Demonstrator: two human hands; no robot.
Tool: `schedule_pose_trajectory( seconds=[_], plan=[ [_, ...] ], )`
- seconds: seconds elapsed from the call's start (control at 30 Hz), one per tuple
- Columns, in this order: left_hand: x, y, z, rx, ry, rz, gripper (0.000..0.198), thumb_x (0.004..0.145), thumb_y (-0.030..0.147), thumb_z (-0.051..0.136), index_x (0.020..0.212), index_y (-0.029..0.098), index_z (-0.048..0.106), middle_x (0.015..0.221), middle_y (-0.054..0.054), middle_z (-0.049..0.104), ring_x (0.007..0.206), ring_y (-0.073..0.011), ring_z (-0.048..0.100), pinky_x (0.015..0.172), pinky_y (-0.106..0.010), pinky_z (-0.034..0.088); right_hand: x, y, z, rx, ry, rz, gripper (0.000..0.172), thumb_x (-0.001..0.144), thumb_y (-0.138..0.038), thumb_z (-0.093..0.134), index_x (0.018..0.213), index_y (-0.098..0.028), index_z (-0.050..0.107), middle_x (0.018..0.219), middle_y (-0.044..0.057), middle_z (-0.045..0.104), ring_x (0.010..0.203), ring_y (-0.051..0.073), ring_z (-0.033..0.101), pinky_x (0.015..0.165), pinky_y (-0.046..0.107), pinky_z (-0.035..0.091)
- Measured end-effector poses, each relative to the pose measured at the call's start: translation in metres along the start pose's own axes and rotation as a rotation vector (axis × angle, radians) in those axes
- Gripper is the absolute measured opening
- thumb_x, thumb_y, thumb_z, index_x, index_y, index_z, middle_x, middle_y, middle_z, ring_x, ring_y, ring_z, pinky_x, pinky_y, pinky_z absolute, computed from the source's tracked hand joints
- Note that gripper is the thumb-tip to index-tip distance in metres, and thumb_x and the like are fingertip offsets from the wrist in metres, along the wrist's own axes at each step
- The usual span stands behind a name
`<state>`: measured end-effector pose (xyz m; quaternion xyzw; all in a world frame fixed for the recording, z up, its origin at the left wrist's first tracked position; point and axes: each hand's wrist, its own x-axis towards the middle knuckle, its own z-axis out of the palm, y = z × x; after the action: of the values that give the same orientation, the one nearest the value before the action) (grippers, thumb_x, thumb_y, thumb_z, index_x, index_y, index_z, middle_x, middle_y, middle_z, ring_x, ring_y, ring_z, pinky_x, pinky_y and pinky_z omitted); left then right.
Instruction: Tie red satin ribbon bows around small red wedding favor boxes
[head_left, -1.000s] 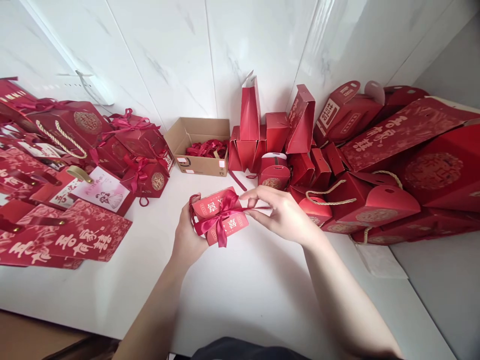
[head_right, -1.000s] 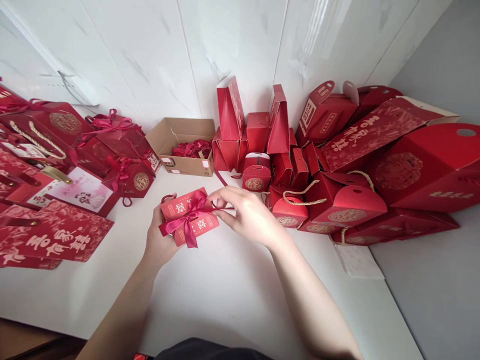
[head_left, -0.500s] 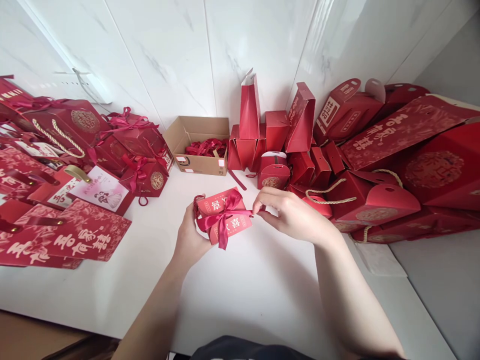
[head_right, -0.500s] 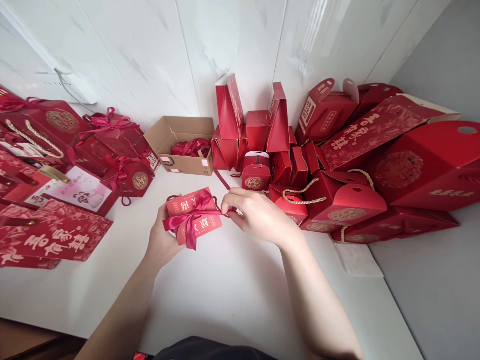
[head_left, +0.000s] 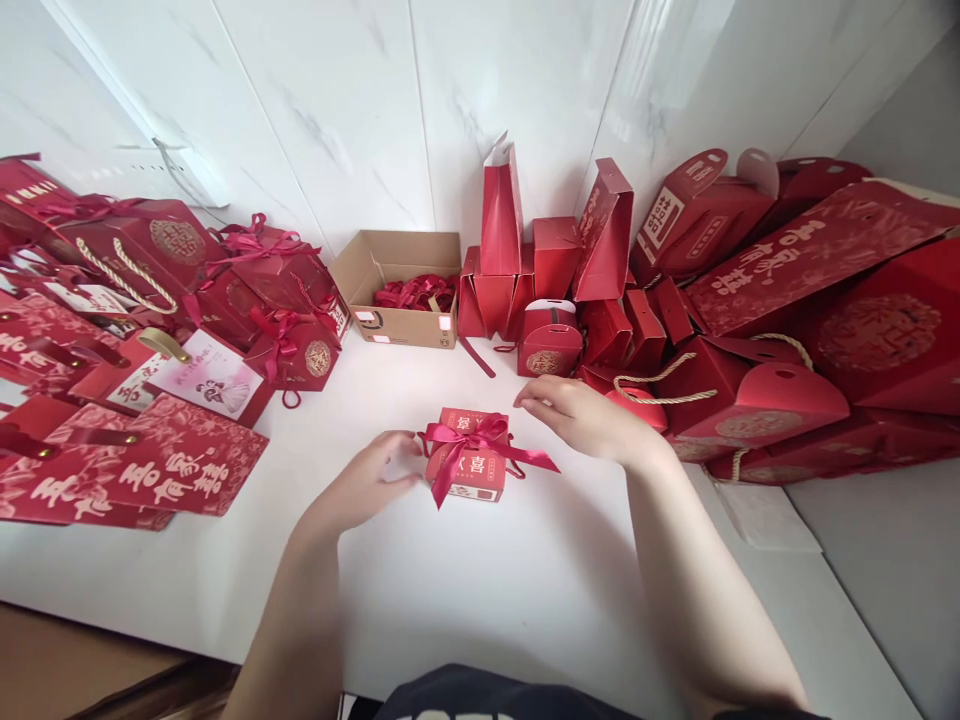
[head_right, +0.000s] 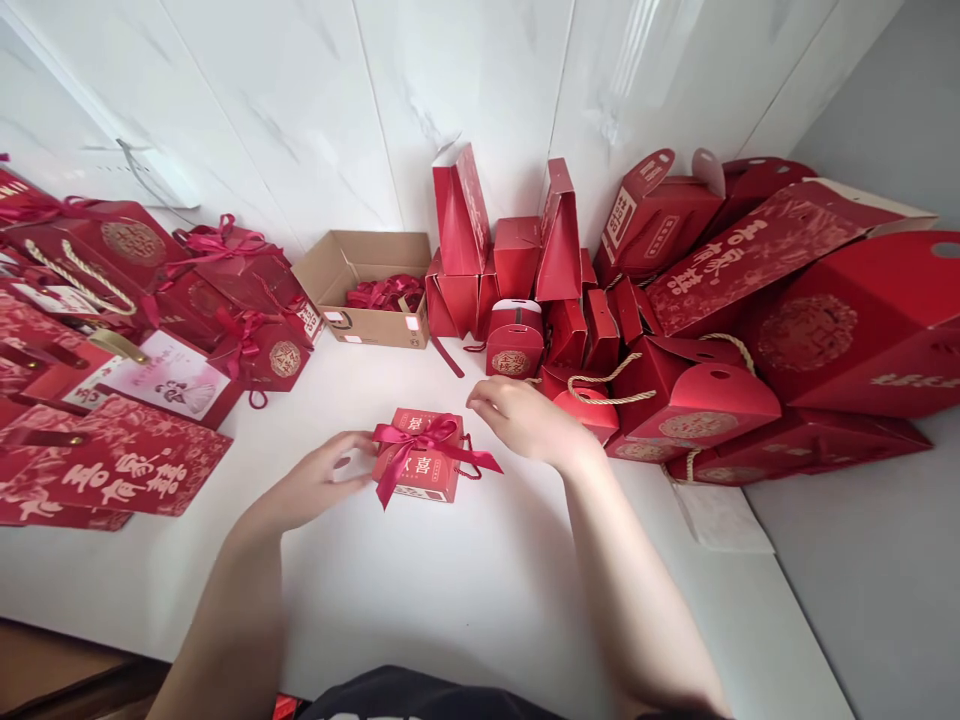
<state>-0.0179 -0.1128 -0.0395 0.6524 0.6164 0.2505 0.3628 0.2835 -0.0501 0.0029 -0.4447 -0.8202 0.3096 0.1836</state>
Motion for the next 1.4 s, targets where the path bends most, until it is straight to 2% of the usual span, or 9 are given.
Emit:
schedule_pose_trajectory(
  seconds=[0.1,0.17,0.33,0.43,0.57,0.8,1.07,1.2,1.4],
  plan=[
    [-0.004,0.008,-0.018,0.125,-0.002,0.031,0.018,0.081,0.029,0.054,0.097,0.026,0.061,0.114,-0.002,0.063,0.111,-0.0235,0.060,0.099,-0.040,0.048,0.011,0.003,0.013,0.120,0.026,-0.018,0.033,0.100,-0.040,0.038,0.102,-0.021,0.063,0.107,0.007,0.063,0.100,0.021,0.060,0.092,0.036,0.045],
    [-0.003,0.023,-0.019,0.140,0.041,0.101,0.019,0.084,0.032,0.054,0.100,0.026,0.061,0.115,-0.002,0.062,0.112,-0.0228,0.058,0.101,-0.040,0.046,0.018,0.007,0.022,0.204,0.010,-0.009,0.034,0.099,-0.044,0.039,0.102,-0.021,0.063,0.109,0.006,0.061,0.103,0.020,0.059,0.096,0.036,0.043],
    [0.015,0.051,0.008,0.085,0.069,0.284,0.016,0.087,0.035,0.056,0.093,0.024,0.065,0.121,-0.005,0.057,0.116,-0.0227,0.055,0.102,-0.038,0.045,0.026,0.005,0.034,0.340,-0.104,0.066,0.042,0.094,-0.057,0.044,0.099,-0.020,0.064,0.116,0.006,0.060,0.102,0.021,0.061,0.093,0.037,0.046],
    [0.026,0.050,0.026,0.048,0.052,0.300,0.014,0.086,0.034,0.059,0.089,0.022,0.066,0.120,-0.006,0.057,0.119,-0.0238,0.054,0.103,-0.038,0.043,0.024,0.001,0.033,0.363,-0.139,0.003,0.040,0.091,-0.057,0.051,0.092,-0.020,0.067,0.123,0.006,0.060,0.107,0.023,0.060,0.094,0.037,0.047],
    [0.032,0.039,0.037,-0.047,0.054,0.251,0.015,0.085,0.034,0.060,0.083,0.020,0.066,0.124,-0.007,0.056,0.120,-0.0250,0.055,0.103,-0.039,0.044,0.023,0.001,0.031,0.390,-0.158,-0.098,0.028,0.091,-0.046,0.056,0.090,-0.021,0.067,0.133,0.006,0.055,0.120,0.022,0.055,0.102,0.037,0.041],
    [0.032,0.033,0.044,-0.107,0.024,0.223,0.008,0.082,0.029,0.064,0.081,0.022,0.066,0.126,-0.007,0.056,0.125,-0.0249,0.052,0.101,-0.039,0.045,0.025,0.013,0.033,0.449,-0.207,-0.129,0.023,0.094,-0.040,0.055,0.089,-0.021,0.066,0.136,0.006,0.050,0.127,0.022,0.047,0.107,0.039,0.034],
    [0.032,0.032,0.045,-0.103,0.012,0.261,0.005,0.081,0.026,0.064,0.080,0.021,0.066,0.121,-0.007,0.059,0.124,-0.0246,0.052,0.104,-0.039,0.043,0.024,0.016,0.028,0.508,-0.268,-0.100,0.027,0.094,-0.043,0.052,0.091,-0.020,0.064,0.134,0.006,0.052,0.115,0.022,0.053,0.099,0.038,0.040],
    [0.031,0.029,0.045,-0.158,0.009,0.240,0.007,0.082,0.028,0.064,0.082,0.021,0.066,0.126,-0.007,0.057,0.126,-0.0245,0.051,0.105,-0.039,0.042,0.021,0.014,0.022,0.421,-0.216,-0.063,0.030,0.093,-0.047,0.052,0.093,-0.019,0.063,0.125,0.007,0.058,0.107,0.021,0.057,0.095,0.038,0.043],
    [0.028,0.021,0.030,-0.260,-0.052,0.224,0.012,0.087,0.033,0.061,0.091,0.022,0.062,0.131,-0.007,0.054,0.123,-0.0238,0.053,0.100,-0.038,0.047,0.013,0.003,0.017,0.199,0.059,-0.054,0.017,0.095,-0.035,0.050,0.098,-0.021,0.060,0.113,0.005,0.062,0.102,0.020,0.059,0.092,0.036,0.043]
  ],
)
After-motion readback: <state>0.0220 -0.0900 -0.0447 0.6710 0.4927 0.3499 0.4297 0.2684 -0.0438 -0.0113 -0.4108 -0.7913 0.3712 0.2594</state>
